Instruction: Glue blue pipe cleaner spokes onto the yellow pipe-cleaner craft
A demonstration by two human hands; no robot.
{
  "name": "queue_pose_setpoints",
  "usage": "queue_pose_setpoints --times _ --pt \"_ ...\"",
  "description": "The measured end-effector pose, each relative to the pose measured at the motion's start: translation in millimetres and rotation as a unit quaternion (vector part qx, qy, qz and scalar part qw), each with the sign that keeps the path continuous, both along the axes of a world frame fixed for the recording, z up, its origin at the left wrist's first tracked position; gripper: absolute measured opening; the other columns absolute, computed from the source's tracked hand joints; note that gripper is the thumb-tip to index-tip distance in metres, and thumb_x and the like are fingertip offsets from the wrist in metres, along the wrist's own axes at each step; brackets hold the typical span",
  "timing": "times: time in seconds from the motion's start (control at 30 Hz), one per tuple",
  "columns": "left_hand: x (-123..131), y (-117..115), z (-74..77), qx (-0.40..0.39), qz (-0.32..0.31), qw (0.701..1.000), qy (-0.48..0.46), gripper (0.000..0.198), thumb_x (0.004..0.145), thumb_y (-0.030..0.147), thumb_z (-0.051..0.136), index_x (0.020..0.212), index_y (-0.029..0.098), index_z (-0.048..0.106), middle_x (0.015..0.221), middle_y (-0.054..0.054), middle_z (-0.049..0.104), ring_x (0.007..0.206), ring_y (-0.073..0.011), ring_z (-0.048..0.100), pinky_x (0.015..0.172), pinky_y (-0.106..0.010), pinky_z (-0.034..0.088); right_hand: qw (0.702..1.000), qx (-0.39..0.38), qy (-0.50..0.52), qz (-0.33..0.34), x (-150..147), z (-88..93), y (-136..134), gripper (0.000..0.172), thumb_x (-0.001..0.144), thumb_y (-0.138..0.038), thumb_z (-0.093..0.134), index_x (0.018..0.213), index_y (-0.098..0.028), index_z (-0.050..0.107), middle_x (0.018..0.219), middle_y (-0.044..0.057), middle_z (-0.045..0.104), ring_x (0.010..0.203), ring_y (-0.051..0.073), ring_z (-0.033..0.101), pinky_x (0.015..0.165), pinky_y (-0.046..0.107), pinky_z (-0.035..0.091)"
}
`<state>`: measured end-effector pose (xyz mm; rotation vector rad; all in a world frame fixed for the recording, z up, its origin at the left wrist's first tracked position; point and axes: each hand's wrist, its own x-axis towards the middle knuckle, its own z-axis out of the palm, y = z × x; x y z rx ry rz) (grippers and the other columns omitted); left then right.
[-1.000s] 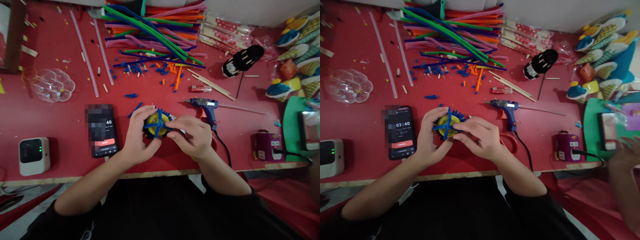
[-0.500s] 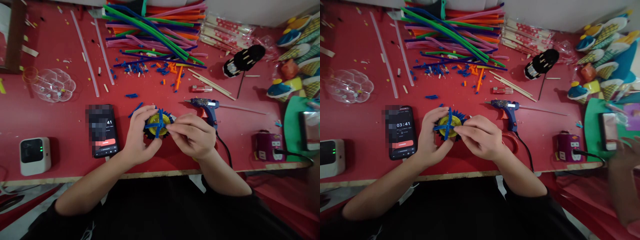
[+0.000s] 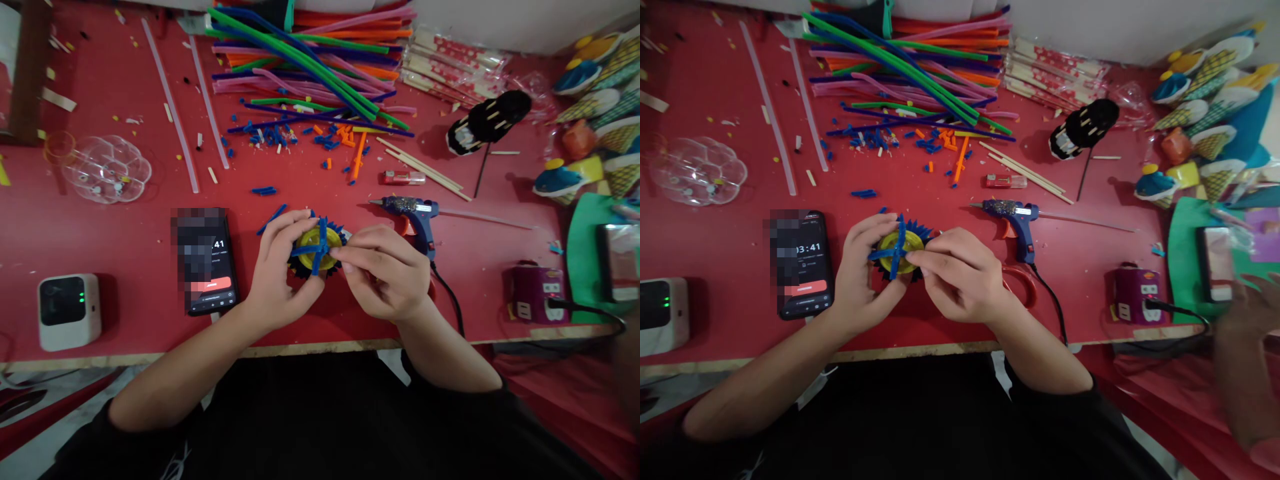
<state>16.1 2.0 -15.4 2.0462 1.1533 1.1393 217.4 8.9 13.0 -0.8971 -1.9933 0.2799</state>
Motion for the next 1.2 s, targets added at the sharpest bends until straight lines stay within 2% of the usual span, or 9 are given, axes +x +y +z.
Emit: queue_pose_setpoints --times 0.33,0.5,0.6,0.7,0.77,0.83,0.93,1.07,1.2 --pt "-1.7 1.9 1.9 -0.006 -0.007 1.0 -0.006 0.065 0.084 0.016 0.067 0.145 0.029 0.048 0.145 -0.012 0.06 0.137 -0.033 0.058 0.114 -0.058 0.052 0.999 -0.016 0.047 -0.001 1.2 -3.2 0.1 0.035 0.088 -0.009 0.06 0.112 -0.028 0.074 0.086 0.003 0.072 0.075 0.02 0.07 0.068 0.038 0.06" --pt "-2.1 2.0 1.3 -0.001 -0.003 1.0 -0.021 0.061 0.085 0.015 0.068 0.143 0.027 0.051 0.143 -0.014 0.061 0.137 -0.0317 0.059 0.115 -0.056 0.052 0.998 -0.014 0.056 0.007 -0.1 -5.6 2.3 0.025 0.089 -0.011 0.059 0.103 -0.025 0.074 0.082 0.003 0.072 0.071 0.019 0.069 0.066 0.037 0.06" --pt "-0.8 2.4 -0.5 -0.008 0.009 0.999 -0.043 0.059 0.085 0.019 0.073 0.139 0.028 0.053 0.139 -0.012 0.064 0.133 -0.0315 0.062 0.113 -0.056 0.055 0.997 -0.019 0.042 -0.054 12.9 2.6 5.6 0.021 0.092 -0.015 0.06 0.103 -0.028 0.074 0.084 0.002 0.073 0.074 0.02 0.07 0.068 0.038 0.061" --pt "1.5 1.7 -1.8 -0.023 0.023 0.998 -0.053 0.057 0.084 0.025 0.079 0.136 0.028 0.055 0.137 -0.011 0.064 0.131 -0.0313 0.064 0.111 -0.055 0.057 0.964 -0.116 0.022 -0.238 45.4 12.5 9.1 0.013 0.098 -0.027 0.063 0.105 -0.028 0.074 0.094 0.005 0.073 0.078 0.021 0.07 0.068 0.038 0.06" --pt "3.0 0.1 -2.3 -0.039 0.033 0.997 -0.061 0.06 0.085 0.028 0.08 0.138 0.028 0.053 0.137 -0.012 0.063 0.131 -0.0309 0.064 0.11 -0.054 0.057 0.927 -0.202 -0.059 -0.31 73.1 13.2 9.6 0.013 0.097 -0.035 0.065 0.102 -0.026 0.073 0.097 0.009 0.074 0.076 0.023 0.069 0.064 0.038 0.056" --pt "3.6 -1.6 -3.5 -0.061 0.043 0.995 -0.073 0.068 0.086 0.032 0.081 0.145 0.03 0.046 0.141 -0.012 0.061 0.133 -0.0306 0.063 0.109 -0.054 0.058 0.882 -0.269 -0.16 -0.352 98.7 7.0 7.5 0.027 0.087 -0.044 0.076 0.101 -0.022 0.073 0.093 0.012 0.075 0.075 0.026 0.068 0.067 0.044 0.056" --pt "2.2 -2.1 -8.5 -0.073 0.044 0.994 -0.068 0.087 0.084 0.047 0.086 0.153 0.033 0.034 0.149 -0.015 0.054 0.139 -0.0334 0.058 0.111 -0.057 0.056 0.839 -0.348 -0.21 -0.362 123.2 -9.4 0.8 0.042 0.076 -0.048 0.082 0.106 -0.02 0.073 0.087 0.01 0.075 0.071 0.027 0.068 0.067 0.046 0.056" --pt "-1.1 1.2 -17.6 -0.031 0.026 0.998 -0.051 0.126 0.057 0.075 0.092 0.156 0.032 0.027 0.154 -0.02 0.043 0.141 -0.0407 0.055 0.113 -0.062 0.053 0.851 -0.354 -0.166 -0.35 130.5 -24.8 -1.6 0.032 0.079 -0.042 0.074 0.103 -0.021 0.075 0.084 0.006 0.076 0.069 0.026 0.069 0.067 0.043 0.057" --pt "-1.9 2.4 -19.4 -0.052 0.022 0.997 -0.059 0.114 0.061 0.069 0.094 0.15 0.031 0.034 0.147 -0.017 0.047 0.138 -0.0377 0.059 0.11 -0.056 0.056 0.843 -0.335 -0.185 -0.378 131.3 -24.9 8.8 0.024 0.078 -0.033 0.073 0.099 -0.021 0.078 0.087 0.009 0.077 0.072 0.028 0.069 0.07 0.047 0.056"
